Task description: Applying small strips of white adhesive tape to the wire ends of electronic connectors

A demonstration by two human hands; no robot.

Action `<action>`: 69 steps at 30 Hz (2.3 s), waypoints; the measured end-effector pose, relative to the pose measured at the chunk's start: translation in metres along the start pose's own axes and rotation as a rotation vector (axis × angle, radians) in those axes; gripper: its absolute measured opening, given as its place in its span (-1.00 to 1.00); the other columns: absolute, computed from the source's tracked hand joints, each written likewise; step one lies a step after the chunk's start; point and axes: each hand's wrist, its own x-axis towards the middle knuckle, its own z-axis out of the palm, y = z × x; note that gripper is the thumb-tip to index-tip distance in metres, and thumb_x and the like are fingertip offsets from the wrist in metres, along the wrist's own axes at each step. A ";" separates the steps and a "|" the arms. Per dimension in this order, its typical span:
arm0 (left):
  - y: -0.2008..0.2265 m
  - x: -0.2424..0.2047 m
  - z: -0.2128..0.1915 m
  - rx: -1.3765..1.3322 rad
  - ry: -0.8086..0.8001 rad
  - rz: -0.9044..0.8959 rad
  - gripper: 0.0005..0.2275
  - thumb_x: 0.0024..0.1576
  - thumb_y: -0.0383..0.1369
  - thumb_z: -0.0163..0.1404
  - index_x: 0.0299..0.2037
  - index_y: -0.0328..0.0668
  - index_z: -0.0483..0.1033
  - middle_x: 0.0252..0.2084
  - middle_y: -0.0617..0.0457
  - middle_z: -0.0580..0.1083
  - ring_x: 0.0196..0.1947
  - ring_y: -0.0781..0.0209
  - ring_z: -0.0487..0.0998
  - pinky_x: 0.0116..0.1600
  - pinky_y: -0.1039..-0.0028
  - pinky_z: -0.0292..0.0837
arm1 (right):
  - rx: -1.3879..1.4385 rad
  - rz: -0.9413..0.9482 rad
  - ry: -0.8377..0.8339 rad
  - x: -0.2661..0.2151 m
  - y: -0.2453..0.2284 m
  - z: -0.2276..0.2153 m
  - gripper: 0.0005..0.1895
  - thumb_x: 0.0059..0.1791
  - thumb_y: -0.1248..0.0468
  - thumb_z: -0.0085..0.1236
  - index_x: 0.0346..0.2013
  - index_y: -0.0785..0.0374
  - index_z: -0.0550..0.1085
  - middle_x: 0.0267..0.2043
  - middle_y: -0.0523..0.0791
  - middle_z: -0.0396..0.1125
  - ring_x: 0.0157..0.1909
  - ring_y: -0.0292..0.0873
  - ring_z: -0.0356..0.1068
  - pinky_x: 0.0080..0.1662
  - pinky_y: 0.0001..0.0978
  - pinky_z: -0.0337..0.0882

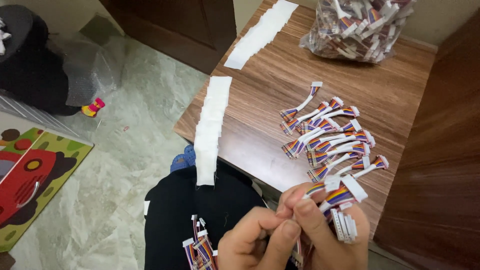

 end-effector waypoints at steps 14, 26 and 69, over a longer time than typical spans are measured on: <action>-0.013 0.001 -0.005 -0.199 0.029 -0.341 -0.91 0.04 -0.57 0.03 -0.47 -0.50 0.47 -0.64 -0.12 0.49 -0.72 0.35 0.38 -0.55 0.67 0.23 | 0.107 0.193 -0.077 0.014 0.011 -0.015 -0.60 0.02 0.10 -0.15 -0.56 0.34 0.36 -0.61 0.02 0.26 -0.60 -0.25 0.09 -0.54 -0.48 0.07; -0.026 -0.010 -0.006 -0.149 0.077 -0.224 -0.91 0.05 -0.52 0.04 -0.45 -0.45 0.45 -0.65 -0.05 0.46 -0.70 0.39 0.34 -0.53 0.67 0.19 | -0.010 0.145 -0.112 0.001 0.007 -0.012 -0.91 -0.14 0.47 0.00 -0.36 0.45 0.40 -0.45 0.12 0.36 -0.39 -0.08 0.36 -0.31 -0.32 0.37; 0.070 0.071 0.009 0.704 -0.273 0.457 -0.73 -0.10 -0.46 0.09 -0.17 -0.25 0.44 -0.39 0.10 0.46 -0.42 0.28 0.42 -0.24 0.56 0.37 | 0.254 0.159 0.044 0.039 0.005 -0.025 -0.83 -0.07 0.45 -0.03 -0.23 0.48 0.42 -0.55 -0.10 0.23 -0.63 -0.35 0.08 -0.56 -0.59 0.06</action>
